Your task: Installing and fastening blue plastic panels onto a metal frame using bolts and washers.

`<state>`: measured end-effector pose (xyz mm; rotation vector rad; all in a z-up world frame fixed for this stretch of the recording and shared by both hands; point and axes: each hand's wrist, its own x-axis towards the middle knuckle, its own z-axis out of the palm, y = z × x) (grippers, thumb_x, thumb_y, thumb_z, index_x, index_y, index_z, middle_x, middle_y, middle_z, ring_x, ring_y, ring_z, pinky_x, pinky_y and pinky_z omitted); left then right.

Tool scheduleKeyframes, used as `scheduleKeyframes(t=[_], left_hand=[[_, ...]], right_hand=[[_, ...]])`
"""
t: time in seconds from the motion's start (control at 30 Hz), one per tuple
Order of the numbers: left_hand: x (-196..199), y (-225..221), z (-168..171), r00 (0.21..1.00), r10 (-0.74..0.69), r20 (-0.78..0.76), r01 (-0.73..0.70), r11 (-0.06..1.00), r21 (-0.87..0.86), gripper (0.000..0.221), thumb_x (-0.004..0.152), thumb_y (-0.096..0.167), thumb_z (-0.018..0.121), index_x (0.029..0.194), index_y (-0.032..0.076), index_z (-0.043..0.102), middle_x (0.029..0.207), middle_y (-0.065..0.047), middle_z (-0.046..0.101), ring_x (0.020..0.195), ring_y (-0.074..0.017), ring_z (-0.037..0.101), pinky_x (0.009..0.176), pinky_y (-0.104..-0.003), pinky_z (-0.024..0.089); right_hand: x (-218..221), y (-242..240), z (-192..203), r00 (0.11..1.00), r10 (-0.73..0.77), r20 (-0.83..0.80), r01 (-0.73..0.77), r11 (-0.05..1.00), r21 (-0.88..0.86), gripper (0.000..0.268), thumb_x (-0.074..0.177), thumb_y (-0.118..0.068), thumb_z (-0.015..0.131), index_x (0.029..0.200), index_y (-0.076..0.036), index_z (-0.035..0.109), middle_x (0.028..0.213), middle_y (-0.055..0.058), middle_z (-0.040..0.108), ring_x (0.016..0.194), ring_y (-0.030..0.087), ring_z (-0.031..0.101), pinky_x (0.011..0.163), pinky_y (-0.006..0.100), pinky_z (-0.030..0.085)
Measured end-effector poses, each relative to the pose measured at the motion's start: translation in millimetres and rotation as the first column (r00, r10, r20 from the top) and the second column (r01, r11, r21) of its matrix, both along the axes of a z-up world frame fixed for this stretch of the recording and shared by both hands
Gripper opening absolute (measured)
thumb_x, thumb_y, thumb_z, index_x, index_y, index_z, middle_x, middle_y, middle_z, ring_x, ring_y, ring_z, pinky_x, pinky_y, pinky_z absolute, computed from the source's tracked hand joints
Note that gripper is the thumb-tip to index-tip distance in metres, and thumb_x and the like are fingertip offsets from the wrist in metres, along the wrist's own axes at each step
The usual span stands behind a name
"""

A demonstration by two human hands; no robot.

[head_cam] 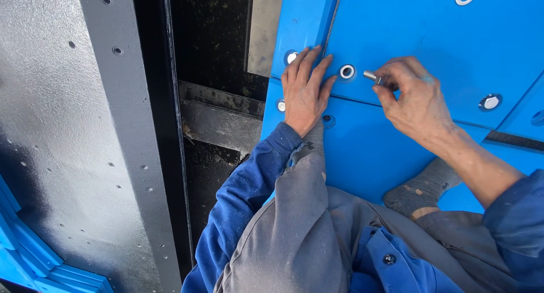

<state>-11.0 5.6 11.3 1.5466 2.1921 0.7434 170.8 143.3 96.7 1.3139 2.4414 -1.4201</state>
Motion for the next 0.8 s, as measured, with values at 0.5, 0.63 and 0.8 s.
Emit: scheduleKeyframes(t=[0.5,0.63,0.8], left_hand=[[-0.4,-9.5,-19.2,0.994,0.085,0.065,-0.079,0.993,-0.091,0.048,0.099,0.037,0.073,0.139,0.011,0.064,0.167,-0.014,0.033,0.158,-0.0376,0.029,0.129,-0.06,0.027],[-7.0,-9.6,-10.9,0.989,0.042,0.138,-0.024,0.991,-0.134,0.068,0.088,0.043,0.082,0.142,0.007,0.06,0.168,-0.016,0.023,0.158,-0.0393,0.019,0.128,-0.066,0.018],[-6.1,-8.9,-13.1,0.984,-0.001,0.18,0.045,0.97,-0.241,0.091,0.071,0.041,0.093,0.147,0.006,0.054,0.17,-0.016,0.012,0.159,-0.0385,0.008,0.126,-0.072,0.008]], right_hand=[[-34.4,-15.3,-43.9,0.959,0.283,-0.02,-0.263,0.912,0.316,0.017,0.1,-0.008,0.072,0.116,-0.005,0.072,0.114,0.011,0.064,0.091,0.029,0.071,0.073,0.04,0.061],[-32.1,-16.3,-50.5,0.951,0.308,-0.016,-0.285,0.897,0.339,0.016,0.099,-0.008,0.072,0.115,-0.005,0.072,0.114,0.01,0.065,0.093,0.028,0.071,0.073,0.039,0.061],[-36.5,-13.3,-49.6,0.933,0.355,0.052,-0.348,0.861,0.372,0.017,0.099,-0.008,0.072,0.116,-0.004,0.072,0.111,0.011,0.064,0.095,0.027,0.07,0.075,0.039,0.061]])
